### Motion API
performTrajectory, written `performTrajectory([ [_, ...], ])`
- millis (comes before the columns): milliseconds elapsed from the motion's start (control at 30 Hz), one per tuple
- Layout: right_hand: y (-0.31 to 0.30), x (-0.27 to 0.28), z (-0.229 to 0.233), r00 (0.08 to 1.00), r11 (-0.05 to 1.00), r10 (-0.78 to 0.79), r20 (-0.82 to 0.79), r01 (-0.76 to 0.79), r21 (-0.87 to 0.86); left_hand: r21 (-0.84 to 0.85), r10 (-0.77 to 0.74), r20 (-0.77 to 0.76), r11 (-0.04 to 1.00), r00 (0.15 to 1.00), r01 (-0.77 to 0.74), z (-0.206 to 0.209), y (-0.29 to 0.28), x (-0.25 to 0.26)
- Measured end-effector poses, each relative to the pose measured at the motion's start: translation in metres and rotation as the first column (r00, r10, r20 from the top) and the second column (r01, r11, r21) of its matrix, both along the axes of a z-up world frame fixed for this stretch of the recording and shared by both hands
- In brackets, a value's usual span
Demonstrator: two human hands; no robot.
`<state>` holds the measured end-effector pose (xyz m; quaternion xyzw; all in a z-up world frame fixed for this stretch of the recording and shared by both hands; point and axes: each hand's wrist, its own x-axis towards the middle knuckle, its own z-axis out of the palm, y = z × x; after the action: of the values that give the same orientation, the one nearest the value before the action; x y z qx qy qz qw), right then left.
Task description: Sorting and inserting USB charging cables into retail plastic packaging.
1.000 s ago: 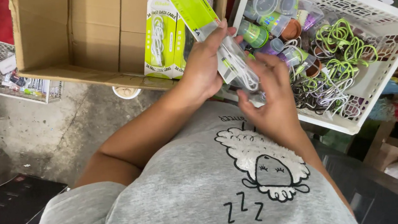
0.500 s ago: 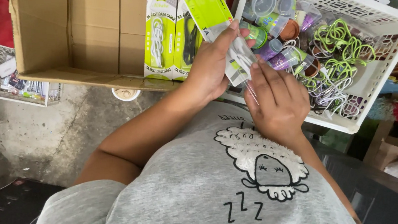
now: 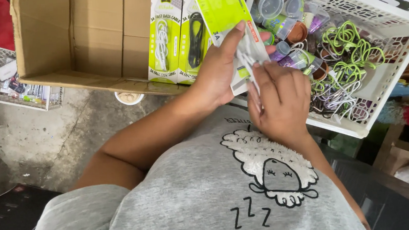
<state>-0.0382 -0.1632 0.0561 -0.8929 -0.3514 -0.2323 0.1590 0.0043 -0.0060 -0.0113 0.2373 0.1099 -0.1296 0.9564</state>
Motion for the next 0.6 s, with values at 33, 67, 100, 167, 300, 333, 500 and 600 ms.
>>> performTrajectory([
  [33, 0.0, 0.001, 0.002, 0.998, 1.0, 0.023, -0.059, -0.023, -0.011, -0.028, -0.026, 0.005, 0.999, 1.0, 0.026, -0.002, 0.001, -0.001],
  [67, 0.0, 0.002, 0.006, 0.998, 1.0, 0.021, -0.057, -0.021, -0.012, -0.028, -0.028, 0.007, 0.999, 1.0, 0.028, 0.0, 0.001, 0.0],
  [100, 0.001, 0.002, 0.011, 0.989, 0.996, 0.084, -0.125, -0.084, 0.007, -0.028, -0.022, 0.011, 0.999, 1.0, 0.022, 0.002, 0.002, 0.0],
  [167, 0.001, 0.001, 0.013, 0.971, 0.989, 0.147, -0.19, -0.144, 0.029, -0.029, -0.016, 0.016, 0.999, 1.0, 0.017, 0.008, 0.005, -0.002],
  [300, 0.0, -0.003, 0.008, 0.98, 0.988, 0.126, -0.156, -0.139, -0.07, 0.079, 0.013, 0.075, 0.997, 0.997, -0.019, 0.022, 0.004, -0.008],
  [333, 0.0, -0.004, 0.007, 0.981, 0.988, 0.119, -0.154, -0.132, -0.079, 0.114, 0.0, 0.06, 0.993, 0.998, -0.006, 0.025, 0.003, -0.01],
  [500, 0.001, -0.002, 0.011, 0.969, 0.992, 0.106, -0.221, -0.119, -0.048, 0.151, -0.027, 0.144, 0.989, 0.989, 0.005, 0.027, 0.002, -0.02],
  [600, 0.0, 0.0, 0.01, 0.947, 0.991, 0.13, -0.292, -0.134, 0.005, 0.138, -0.025, 0.139, 0.99, 0.99, 0.006, 0.026, -0.005, -0.025],
])
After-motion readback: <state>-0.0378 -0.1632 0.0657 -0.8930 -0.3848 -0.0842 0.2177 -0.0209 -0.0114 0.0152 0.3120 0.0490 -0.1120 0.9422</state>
